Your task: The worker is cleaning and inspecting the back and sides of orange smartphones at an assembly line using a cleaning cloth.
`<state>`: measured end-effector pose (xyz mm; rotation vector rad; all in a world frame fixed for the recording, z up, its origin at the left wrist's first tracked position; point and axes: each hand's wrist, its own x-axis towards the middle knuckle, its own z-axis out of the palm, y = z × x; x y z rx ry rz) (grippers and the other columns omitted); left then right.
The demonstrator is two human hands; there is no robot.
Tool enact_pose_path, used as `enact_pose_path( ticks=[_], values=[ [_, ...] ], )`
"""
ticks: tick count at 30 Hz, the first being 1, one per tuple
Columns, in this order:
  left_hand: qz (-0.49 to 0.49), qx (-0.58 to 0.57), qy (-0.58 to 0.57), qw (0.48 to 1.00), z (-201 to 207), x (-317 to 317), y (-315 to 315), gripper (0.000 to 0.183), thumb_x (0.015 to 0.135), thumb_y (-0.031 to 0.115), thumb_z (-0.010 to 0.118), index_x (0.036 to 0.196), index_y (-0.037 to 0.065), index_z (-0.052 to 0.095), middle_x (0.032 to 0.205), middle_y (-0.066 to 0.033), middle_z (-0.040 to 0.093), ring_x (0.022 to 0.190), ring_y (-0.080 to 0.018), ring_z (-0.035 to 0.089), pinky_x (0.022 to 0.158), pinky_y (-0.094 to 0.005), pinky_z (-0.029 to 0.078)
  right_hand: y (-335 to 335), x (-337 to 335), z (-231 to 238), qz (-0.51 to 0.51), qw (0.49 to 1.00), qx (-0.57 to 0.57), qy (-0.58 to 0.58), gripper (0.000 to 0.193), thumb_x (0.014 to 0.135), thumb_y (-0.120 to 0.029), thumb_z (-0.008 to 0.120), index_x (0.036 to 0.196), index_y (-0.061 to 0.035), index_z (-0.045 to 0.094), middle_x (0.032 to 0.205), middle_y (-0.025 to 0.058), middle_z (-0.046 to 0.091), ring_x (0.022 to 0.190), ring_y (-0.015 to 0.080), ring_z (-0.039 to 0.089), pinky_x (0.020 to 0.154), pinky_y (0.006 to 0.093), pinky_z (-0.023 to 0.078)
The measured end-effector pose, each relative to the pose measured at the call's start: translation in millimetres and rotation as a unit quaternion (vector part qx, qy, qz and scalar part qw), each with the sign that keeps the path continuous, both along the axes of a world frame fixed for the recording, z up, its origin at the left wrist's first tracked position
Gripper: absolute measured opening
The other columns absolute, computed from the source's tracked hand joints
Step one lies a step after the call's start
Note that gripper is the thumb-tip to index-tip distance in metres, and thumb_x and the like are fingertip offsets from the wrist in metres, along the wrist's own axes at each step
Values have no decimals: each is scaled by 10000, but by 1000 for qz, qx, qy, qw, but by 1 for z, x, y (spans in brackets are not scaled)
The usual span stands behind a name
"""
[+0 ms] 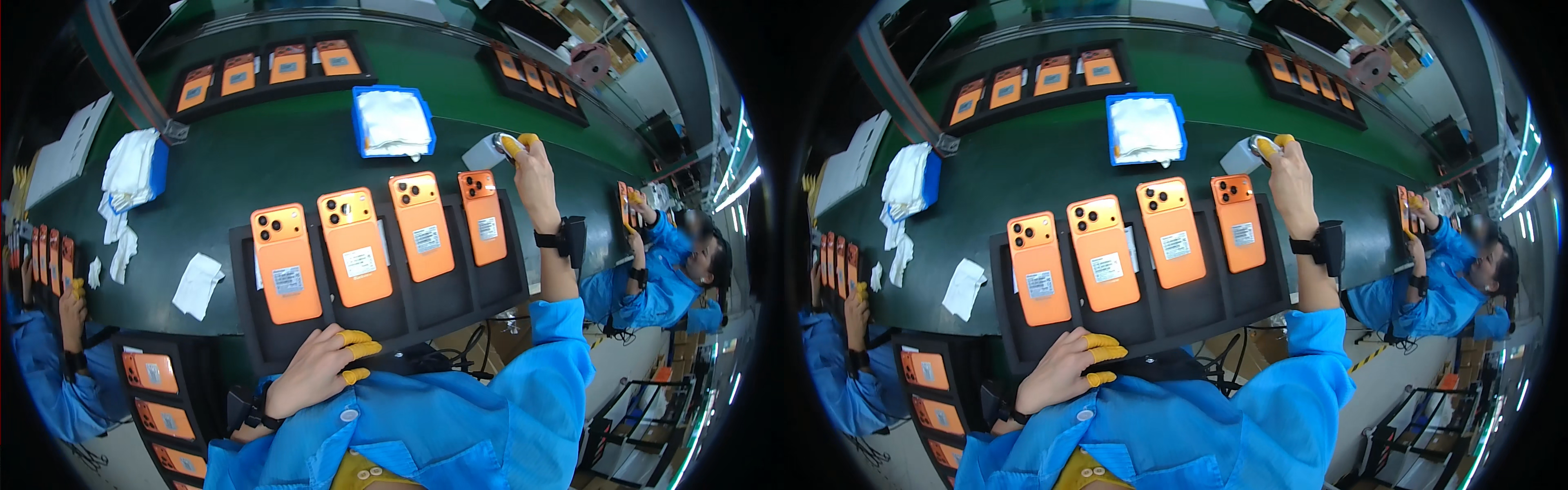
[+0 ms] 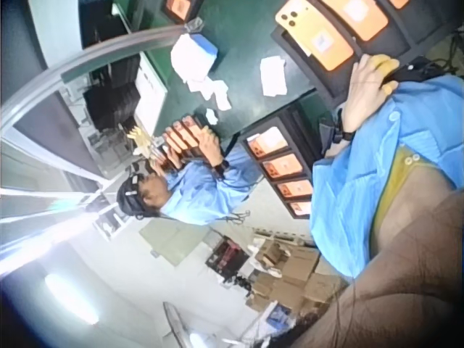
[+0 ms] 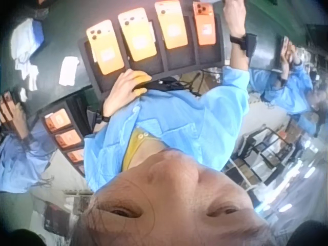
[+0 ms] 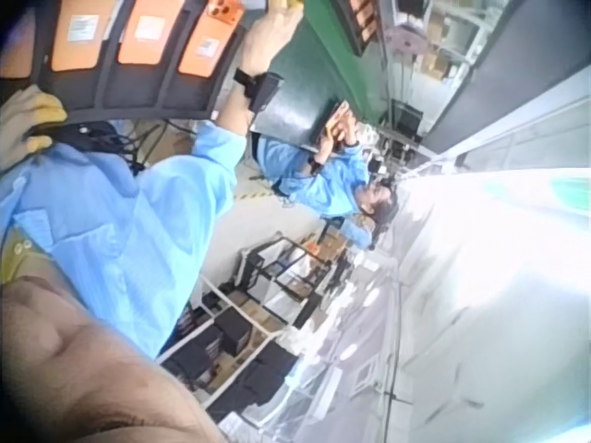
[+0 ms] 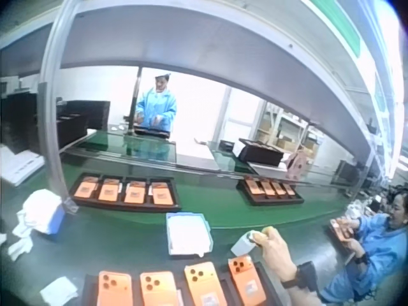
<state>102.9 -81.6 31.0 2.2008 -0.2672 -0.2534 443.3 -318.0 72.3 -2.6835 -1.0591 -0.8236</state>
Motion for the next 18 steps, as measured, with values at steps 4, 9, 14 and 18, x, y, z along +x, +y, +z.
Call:
enact_pose_path(
  ticks=[4,9,14,18],
  values=[
    [8,-11,-4,1000,-2,-2,0,360,770,175,689,1117,92,643,1078,-47,615,915,-219,483,855,-312,389,1,7,-7,-6,1000,20,20,238,765,68,525,972,36,637,1010,165,554,911,318,579,764,379,486],
    [-25,-25,-8,999,-1,-1,5,311,797,189,665,1088,79,649,1182,-67,601,876,-223,499,826,-324,405,-6,12,0,-39,999,-28,13,286,753,82,516,1004,16,634,1033,145,557,944,319,576,781,379,483],
    [20,-51,0,998,-6,-8,7,298,811,210,669,1078,78,653,1130,-72,625,919,-237,559,837,-323,420,0,13,-4,-50,998,-35,-13,305,758,83,536,1032,-9,633,1054,130,555,951,306,578,785,377,485],
    [214,-130,-143,957,-8,-13,21,283,735,136,727,1002,64,666,1024,-68,647,958,-245,542,837,-341,432,-12,23,-14,-85,995,-60,-7,335,752,91,537,1045,-32,642,1072,126,553,967,300,574,795,373,484]
  ],
)
